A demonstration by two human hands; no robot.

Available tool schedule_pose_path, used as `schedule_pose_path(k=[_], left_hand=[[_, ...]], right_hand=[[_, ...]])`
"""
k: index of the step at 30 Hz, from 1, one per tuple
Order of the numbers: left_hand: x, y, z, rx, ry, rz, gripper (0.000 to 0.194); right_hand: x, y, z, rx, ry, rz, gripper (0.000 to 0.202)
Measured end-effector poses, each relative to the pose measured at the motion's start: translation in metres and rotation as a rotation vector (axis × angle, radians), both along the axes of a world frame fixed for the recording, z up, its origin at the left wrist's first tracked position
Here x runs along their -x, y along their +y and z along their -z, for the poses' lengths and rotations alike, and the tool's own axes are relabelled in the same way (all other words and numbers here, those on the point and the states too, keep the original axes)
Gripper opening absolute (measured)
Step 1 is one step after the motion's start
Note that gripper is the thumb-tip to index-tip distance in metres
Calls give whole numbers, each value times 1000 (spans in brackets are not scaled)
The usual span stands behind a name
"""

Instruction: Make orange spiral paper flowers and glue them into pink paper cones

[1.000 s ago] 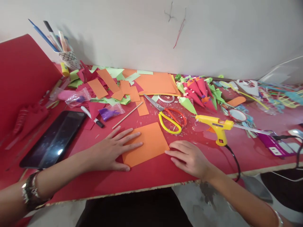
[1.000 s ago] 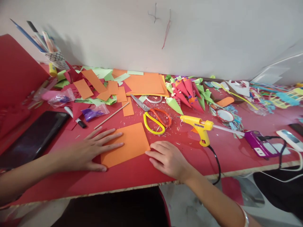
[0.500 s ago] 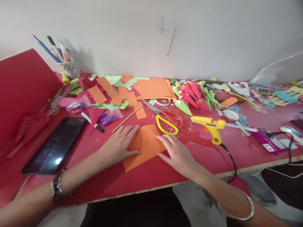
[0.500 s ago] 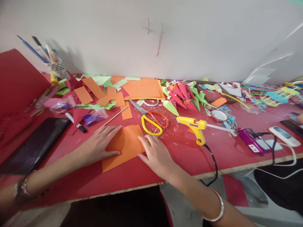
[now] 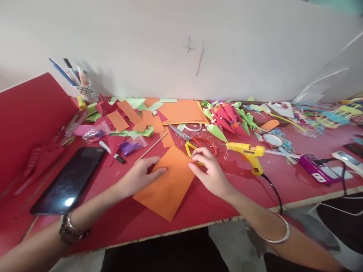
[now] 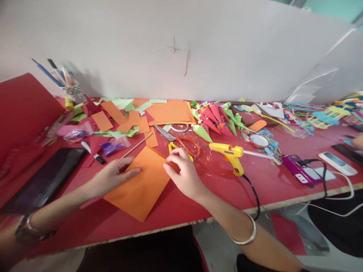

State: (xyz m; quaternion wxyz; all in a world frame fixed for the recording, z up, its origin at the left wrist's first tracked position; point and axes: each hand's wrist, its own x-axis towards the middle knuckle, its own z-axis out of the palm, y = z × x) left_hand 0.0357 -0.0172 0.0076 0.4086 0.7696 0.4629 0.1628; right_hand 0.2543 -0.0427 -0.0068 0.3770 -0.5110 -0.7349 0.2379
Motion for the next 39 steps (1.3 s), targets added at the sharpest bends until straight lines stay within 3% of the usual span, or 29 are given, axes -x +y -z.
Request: schedule_pose_path(k=[2, 4, 8, 11, 13, 15, 18, 21, 24, 28, 31, 33, 35, 37, 39], left_hand=[[-1, -5, -2, -111, -18, -48, 28], [-1, -10, -4, -119, -69, -52, 28], [0, -14, -8, 3, -169, -158, 36], [0, -12, -9, 123, -251, -335, 43], [0, -10, -11, 194, -304, -382, 46], [0, -8, -12, 249, -364, -330, 46], [1, -6, -14, 372, -423, -103, 40], [7, -1, -14, 372, -332, 3, 34], [18, 10, -12, 156, -64, -27, 36], [35, 24, -6, -283, 270, -62, 29], [42, 21, -5, -530, 326, -99, 34], [45, 9, -5, -608, 301, -47, 40], [47, -8, -6, -463, 284, 175, 42], [50, -26, -4, -265, 301, 386, 62], [55, -44, 1, -161, 342, 459, 85]], right_hand=[[2, 4, -4, 37, 37, 1, 11], [3, 7, -9, 115, 50, -54, 18], [4, 9, -20, 217, 40, -112, 27], [4, 9, -29, 217, 65, -191, 23], [4, 9, -32, 208, 84, -274, 18], [3, 10, -30, 205, 128, -298, 14], [3, 11, -25, 191, 214, -223, 15], [-1, 10, -23, 114, 253, -207, 14], [-9, 5, -27, -27, 126, -257, 7], [-20, -5, -22, -126, -124, -358, 10], [-23, -13, -3, -91, -256, -499, 19], [-22, -18, 9, -51, -315, -540, 21], [-22, -22, 16, -10, -322, -543, 19], [-22, -26, 17, 35, -286, -530, 16], [-23, -28, 13, 98, -264, -487, 14]])
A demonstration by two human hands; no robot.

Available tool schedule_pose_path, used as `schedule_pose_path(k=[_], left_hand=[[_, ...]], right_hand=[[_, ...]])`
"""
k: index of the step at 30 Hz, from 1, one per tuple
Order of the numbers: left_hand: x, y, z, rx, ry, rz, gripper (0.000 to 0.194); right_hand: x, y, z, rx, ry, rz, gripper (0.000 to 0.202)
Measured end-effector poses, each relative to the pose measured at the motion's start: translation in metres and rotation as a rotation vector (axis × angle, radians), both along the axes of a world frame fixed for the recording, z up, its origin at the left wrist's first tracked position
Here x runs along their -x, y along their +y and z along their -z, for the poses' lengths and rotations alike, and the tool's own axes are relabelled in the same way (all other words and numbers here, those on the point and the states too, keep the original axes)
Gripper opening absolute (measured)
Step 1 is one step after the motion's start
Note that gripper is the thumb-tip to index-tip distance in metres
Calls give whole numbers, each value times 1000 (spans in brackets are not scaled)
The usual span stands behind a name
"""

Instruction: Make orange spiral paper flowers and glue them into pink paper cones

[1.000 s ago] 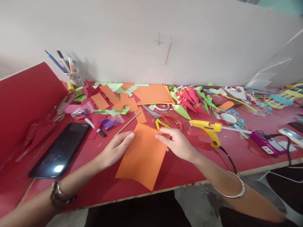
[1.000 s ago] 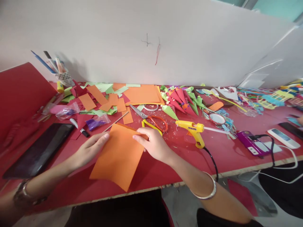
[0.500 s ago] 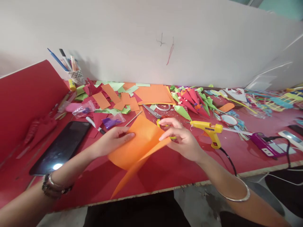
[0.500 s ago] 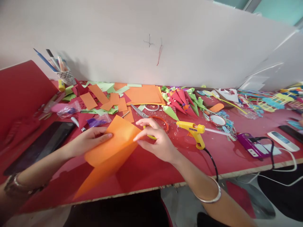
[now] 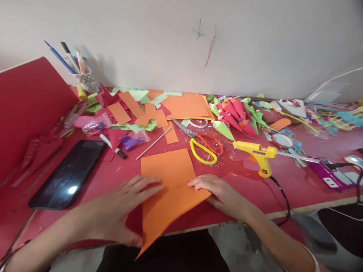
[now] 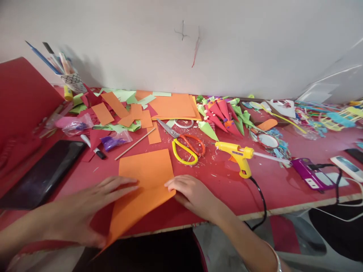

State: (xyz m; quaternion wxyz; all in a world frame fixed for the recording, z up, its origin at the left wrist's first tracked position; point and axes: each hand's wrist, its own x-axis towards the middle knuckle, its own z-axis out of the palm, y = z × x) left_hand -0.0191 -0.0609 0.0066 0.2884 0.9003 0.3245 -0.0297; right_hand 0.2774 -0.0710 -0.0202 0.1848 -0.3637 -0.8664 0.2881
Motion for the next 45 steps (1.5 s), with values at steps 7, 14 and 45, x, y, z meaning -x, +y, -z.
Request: schedule_pose_path(k=[7, 14, 45], left_hand=[[-5, -26, 25, -26, -102, -368, 65], [-29, -18, 28, -171, -109, -656, 30], [-49, -24, 28, -367, 220, -865, 36]], right_hand=[[13, -3, -1, 63, -60, 343, 29], [23, 1, 11, -45, -106, 519, 31], [38, -4, 23, -318, -372, 673, 32]])
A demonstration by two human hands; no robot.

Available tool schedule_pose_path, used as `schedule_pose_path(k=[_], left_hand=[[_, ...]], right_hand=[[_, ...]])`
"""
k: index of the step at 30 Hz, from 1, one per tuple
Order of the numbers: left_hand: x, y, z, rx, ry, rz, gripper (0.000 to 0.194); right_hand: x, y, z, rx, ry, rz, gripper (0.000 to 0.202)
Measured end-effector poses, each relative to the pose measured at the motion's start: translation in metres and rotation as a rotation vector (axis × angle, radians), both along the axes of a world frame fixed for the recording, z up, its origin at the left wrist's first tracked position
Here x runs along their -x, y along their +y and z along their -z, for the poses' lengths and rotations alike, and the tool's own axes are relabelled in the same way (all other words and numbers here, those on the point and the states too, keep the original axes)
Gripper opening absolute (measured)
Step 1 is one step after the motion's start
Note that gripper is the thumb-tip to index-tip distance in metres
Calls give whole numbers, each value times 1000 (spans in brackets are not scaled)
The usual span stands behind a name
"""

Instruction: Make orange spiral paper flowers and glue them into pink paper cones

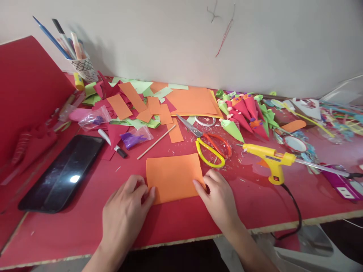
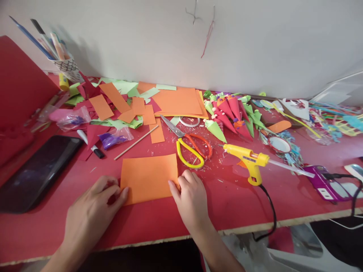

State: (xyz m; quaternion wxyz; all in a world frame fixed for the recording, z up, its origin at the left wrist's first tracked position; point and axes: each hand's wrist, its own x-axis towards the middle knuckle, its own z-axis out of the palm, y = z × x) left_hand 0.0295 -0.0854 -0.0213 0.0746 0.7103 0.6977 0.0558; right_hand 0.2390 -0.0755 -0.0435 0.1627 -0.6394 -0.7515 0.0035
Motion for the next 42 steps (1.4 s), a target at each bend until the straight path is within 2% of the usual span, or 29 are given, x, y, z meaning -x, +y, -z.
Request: schedule_pose_path(k=[11, 15, 17, 20, 22, 25, 30, 35, 38, 42], left_hand=[[-1, -3, 1, -96, 109, 71, 37], [4, -3, 7, -199, 135, 86, 24], [9, -1, 8, -313, 130, 206, 24], [14, 5, 2, -393, 142, 626, 54], [14, 10, -5, -361, 173, 823, 67], [10, 16, -12, -293, 181, 960, 69], [7, 15, -7, -153, 143, 992, 70], [25, 4, 4, -114, 192, 930, 75], [42, 0, 1, -77, 221, 938, 76], [58, 2, -11, -19, 210, 984, 64]], right_hand=[[4, -1, -4, -29, -59, 26, 29], [5, 0, -4, -54, -100, 35, 29], [5, 0, -3, -61, -120, 36, 28], [5, 0, -4, -49, -145, 41, 27], [6, 0, -4, -30, -154, 44, 26], [5, 1, -5, -19, -158, 46, 27], [5, 1, -5, -18, -182, 50, 28], [4, 1, -5, -11, -193, 41, 28], [4, 1, -4, -5, -192, 41, 29], [3, 1, -4, 22, -174, 41, 29]])
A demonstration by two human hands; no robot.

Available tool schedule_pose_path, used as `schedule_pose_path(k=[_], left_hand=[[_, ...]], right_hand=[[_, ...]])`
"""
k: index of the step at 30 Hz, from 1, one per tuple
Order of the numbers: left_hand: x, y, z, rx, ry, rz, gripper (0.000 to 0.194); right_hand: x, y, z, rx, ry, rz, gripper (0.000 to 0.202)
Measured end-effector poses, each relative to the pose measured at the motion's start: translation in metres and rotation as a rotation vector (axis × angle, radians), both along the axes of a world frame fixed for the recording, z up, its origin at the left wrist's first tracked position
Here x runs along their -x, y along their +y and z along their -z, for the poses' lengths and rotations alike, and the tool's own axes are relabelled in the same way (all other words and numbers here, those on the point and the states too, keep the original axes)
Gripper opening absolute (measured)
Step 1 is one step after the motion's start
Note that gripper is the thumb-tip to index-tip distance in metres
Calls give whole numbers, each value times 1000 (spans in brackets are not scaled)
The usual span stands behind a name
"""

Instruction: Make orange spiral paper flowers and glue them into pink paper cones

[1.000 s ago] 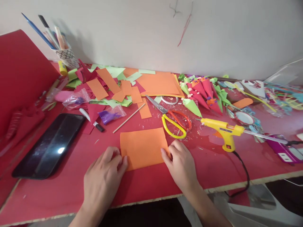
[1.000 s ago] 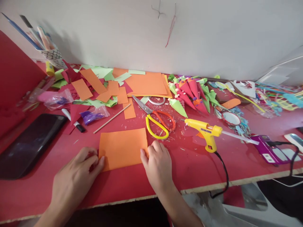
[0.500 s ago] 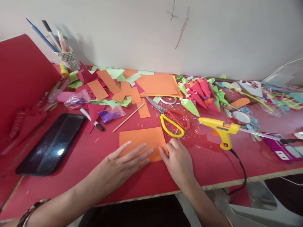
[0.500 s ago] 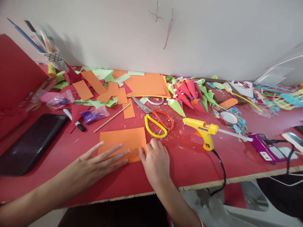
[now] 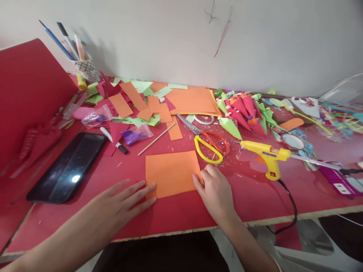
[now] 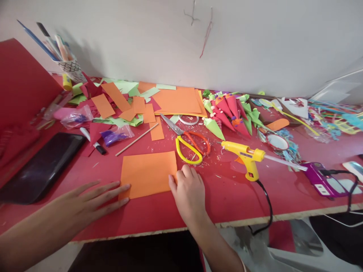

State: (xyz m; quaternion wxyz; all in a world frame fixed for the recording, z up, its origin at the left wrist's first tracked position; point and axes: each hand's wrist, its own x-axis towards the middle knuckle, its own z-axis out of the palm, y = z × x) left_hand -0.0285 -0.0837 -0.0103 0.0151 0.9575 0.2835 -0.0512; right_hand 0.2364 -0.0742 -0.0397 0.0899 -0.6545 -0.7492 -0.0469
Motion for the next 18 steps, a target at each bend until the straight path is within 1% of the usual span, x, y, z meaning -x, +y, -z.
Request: schedule_pose_path(k=[1, 3, 4, 5, 7, 9, 10, 11, 14, 18], left_hand=[[2, 1, -3, 11, 4, -1, 62], [4, 3, -5, 49, 17, -15, 61], [5, 4, -5, 71, 21, -27, 62], [5, 5, -3, 90, 22, -42, 63], [7, 5, 1, 118, 23, -65, 64], [9, 5, 6, 127, 29, -82, 63], [10, 5, 8, 128, 30, -85, 61], [10, 5, 9, 126, 30, -85, 59], [10, 8, 7, 141, 41, -58, 55], [8, 14, -5, 206, 59, 1, 63]], right_hand=[[0, 0, -1, -10, 12, 0, 27], [1, -2, -3, -84, 34, -15, 22], [2, -4, -4, -137, 37, -44, 25], [5, -6, -6, -182, 33, -102, 32], [12, -14, -9, -185, 22, -299, 40], [22, -22, -10, -71, 43, -533, 39], [27, -25, -10, -14, 71, -612, 40], [31, -28, -10, 35, 92, -661, 42], [36, -33, -9, 93, 140, -688, 46], [22, -33, -12, 90, 217, -629, 43]])
